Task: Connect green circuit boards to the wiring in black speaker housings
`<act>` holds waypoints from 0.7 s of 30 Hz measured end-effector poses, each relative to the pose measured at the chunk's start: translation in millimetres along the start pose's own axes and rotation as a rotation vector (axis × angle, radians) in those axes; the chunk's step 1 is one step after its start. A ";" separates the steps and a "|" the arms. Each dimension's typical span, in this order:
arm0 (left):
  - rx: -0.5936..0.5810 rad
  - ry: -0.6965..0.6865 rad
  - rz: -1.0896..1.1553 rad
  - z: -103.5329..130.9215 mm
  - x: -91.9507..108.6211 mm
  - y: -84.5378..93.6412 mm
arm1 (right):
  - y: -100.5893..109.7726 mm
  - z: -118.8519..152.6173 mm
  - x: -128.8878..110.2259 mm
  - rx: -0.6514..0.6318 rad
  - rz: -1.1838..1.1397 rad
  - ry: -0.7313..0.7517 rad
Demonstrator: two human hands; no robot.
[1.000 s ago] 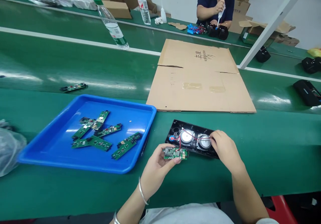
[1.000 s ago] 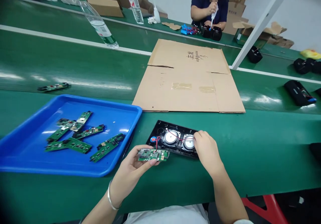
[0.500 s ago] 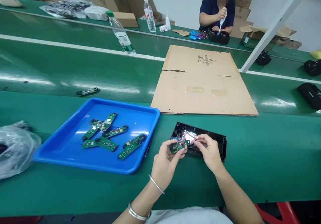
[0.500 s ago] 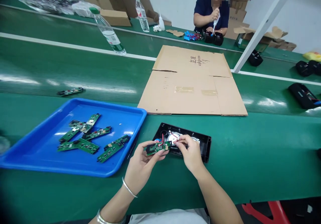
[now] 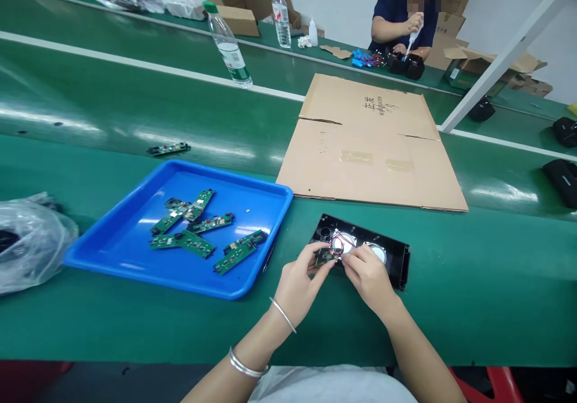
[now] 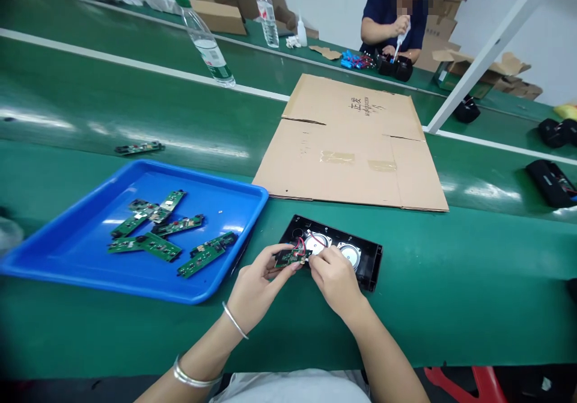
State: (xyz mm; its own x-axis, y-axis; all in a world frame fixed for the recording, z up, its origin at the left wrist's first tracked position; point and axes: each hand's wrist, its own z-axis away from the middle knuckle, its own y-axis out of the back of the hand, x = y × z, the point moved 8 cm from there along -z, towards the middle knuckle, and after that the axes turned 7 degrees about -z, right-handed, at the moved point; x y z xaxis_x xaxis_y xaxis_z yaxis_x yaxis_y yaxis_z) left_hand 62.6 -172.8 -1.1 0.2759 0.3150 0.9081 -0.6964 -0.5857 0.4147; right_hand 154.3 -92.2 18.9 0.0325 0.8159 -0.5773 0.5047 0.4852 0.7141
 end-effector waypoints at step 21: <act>-0.211 -0.474 -0.336 -4.3 33.6 -15.3 | -3.8 3.2 18.1 -0.037 -0.159 -0.178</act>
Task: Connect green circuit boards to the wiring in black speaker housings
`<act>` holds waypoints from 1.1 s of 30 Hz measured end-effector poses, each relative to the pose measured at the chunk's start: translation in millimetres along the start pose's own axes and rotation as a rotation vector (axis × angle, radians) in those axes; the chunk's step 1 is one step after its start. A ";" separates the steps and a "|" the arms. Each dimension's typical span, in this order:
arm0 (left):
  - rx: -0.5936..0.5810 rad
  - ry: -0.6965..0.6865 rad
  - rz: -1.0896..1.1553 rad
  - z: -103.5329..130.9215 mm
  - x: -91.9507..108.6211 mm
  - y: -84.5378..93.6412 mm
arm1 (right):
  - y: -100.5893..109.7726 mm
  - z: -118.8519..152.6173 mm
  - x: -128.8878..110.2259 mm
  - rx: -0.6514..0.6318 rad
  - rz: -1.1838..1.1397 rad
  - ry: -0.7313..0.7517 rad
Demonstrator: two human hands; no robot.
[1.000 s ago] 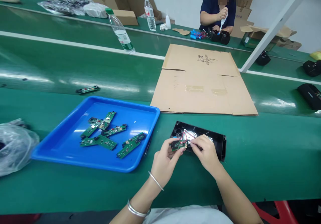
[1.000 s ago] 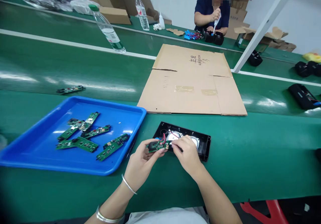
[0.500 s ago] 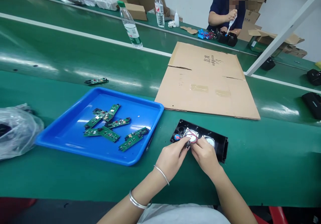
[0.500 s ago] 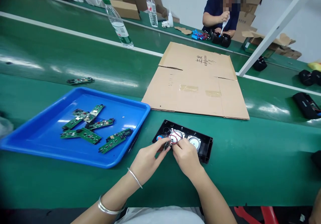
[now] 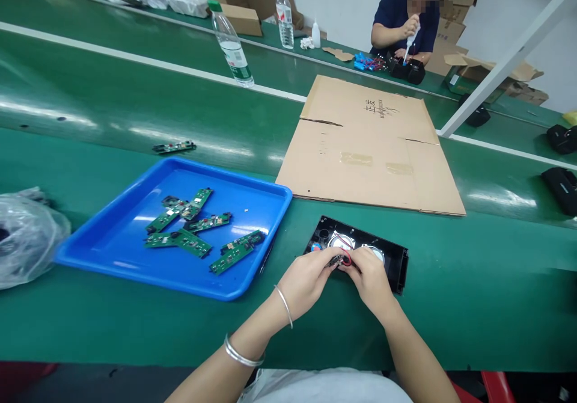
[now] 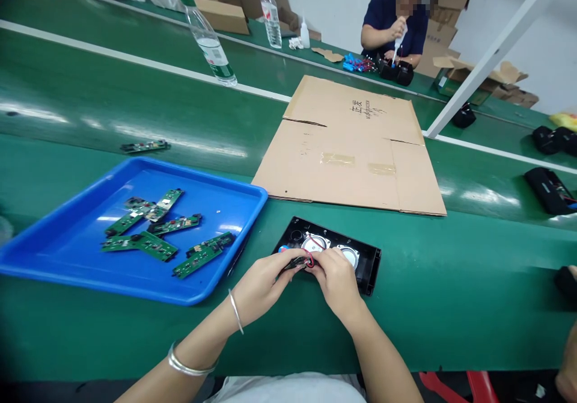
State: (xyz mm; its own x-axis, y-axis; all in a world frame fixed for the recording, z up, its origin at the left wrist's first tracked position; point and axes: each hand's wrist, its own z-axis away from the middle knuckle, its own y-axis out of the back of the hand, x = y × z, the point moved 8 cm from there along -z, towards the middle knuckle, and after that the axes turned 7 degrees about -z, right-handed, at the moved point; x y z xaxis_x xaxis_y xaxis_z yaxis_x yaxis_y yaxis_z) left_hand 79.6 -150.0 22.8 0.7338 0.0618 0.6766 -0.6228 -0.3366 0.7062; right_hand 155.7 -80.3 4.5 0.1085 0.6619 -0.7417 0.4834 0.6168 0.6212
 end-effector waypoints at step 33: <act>0.218 0.508 0.197 8.1 -24.9 -5.7 | 30.8 7.2 17.5 -0.005 -0.240 -0.231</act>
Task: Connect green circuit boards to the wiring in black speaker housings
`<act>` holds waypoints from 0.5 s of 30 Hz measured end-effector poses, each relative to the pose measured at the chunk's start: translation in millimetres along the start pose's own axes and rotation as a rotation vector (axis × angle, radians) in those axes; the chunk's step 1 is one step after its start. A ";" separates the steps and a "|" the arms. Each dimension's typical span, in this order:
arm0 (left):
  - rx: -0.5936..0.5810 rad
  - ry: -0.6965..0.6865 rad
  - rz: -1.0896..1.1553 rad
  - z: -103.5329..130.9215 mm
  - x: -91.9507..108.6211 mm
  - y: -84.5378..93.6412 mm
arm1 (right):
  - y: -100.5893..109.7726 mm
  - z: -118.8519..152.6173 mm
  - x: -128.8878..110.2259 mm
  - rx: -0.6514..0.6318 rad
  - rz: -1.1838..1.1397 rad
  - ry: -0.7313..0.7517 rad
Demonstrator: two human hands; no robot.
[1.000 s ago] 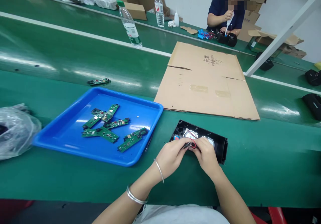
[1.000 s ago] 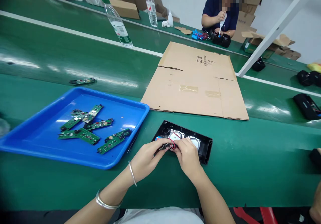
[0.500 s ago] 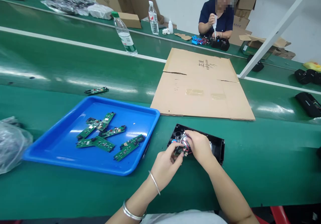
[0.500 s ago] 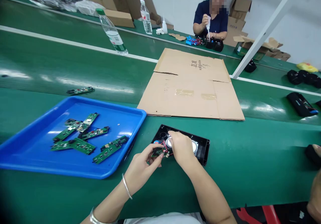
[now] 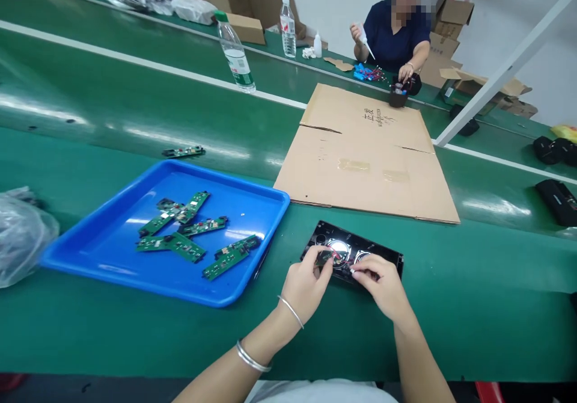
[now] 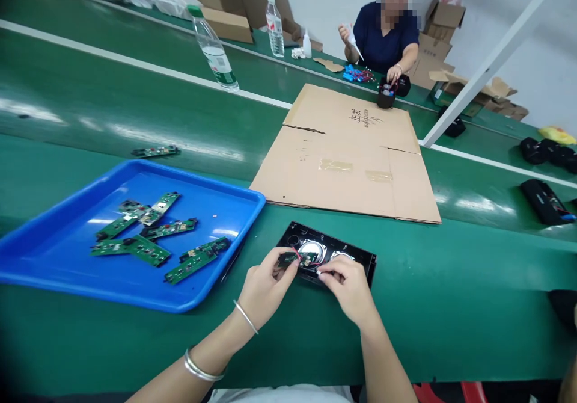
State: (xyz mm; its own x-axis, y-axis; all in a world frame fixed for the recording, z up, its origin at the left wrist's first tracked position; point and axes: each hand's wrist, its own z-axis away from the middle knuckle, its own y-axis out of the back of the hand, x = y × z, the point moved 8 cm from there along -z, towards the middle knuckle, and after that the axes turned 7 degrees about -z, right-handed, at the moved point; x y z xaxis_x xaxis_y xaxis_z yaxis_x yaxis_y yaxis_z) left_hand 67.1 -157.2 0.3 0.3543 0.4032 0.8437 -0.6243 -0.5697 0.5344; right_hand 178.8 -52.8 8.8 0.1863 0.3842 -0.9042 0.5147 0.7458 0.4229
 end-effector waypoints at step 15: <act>-0.054 -0.047 -0.239 -6.2 10.1 -10.2 | -22.3 6.5 -36.0 0.105 0.604 0.445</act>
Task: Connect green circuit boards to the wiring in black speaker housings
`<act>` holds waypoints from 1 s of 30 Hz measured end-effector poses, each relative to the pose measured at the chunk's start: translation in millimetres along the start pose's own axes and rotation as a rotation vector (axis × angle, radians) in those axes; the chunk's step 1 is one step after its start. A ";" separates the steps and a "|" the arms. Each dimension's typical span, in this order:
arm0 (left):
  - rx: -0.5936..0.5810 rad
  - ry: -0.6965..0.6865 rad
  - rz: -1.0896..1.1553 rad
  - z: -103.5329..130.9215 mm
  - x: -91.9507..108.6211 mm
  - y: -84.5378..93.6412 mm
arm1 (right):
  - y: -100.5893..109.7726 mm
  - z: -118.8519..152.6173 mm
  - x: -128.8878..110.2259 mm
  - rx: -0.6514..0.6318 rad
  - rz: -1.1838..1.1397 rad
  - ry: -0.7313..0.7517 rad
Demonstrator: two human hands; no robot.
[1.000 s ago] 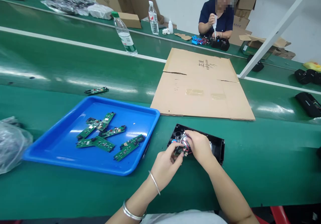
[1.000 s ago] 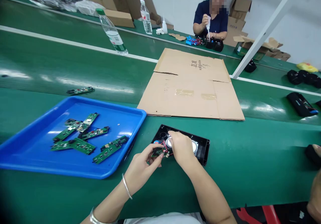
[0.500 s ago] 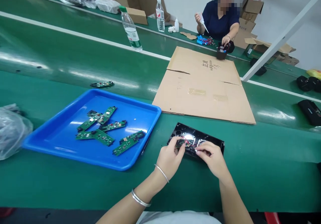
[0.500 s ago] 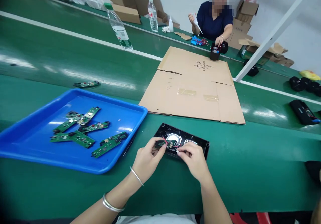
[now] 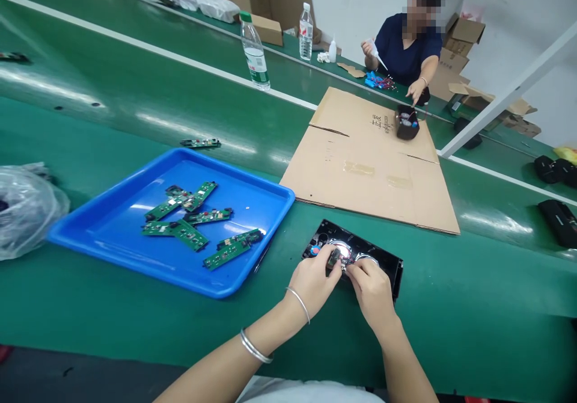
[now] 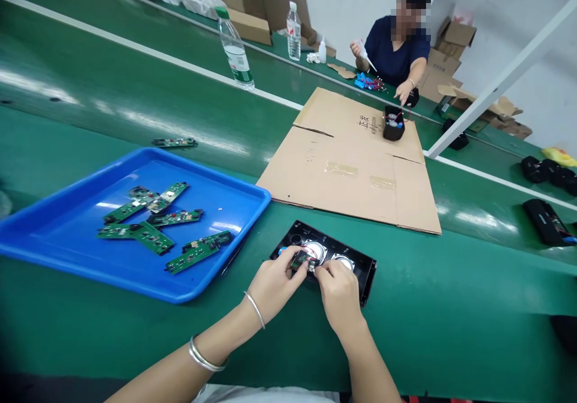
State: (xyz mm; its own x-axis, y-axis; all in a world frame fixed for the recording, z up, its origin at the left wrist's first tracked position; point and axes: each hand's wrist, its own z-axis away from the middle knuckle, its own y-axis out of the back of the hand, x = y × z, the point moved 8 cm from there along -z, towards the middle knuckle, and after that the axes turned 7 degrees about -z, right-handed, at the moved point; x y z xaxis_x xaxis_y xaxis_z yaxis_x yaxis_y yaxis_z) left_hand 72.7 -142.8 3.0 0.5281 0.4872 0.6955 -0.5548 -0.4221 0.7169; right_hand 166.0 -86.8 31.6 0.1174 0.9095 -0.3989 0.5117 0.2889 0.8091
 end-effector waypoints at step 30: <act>-0.177 -0.161 0.366 2.5 2.3 -8.2 | -15.0 -2.3 14.6 -0.113 -0.024 -0.062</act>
State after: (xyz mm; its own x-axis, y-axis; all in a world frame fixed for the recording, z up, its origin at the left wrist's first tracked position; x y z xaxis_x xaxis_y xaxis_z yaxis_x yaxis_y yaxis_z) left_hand 80.1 -140.2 -1.1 0.3619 0.1991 0.9107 -0.8183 -0.4001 0.4127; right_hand 158.1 -77.2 14.6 0.1606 0.8827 -0.4415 0.4166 0.3449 0.8411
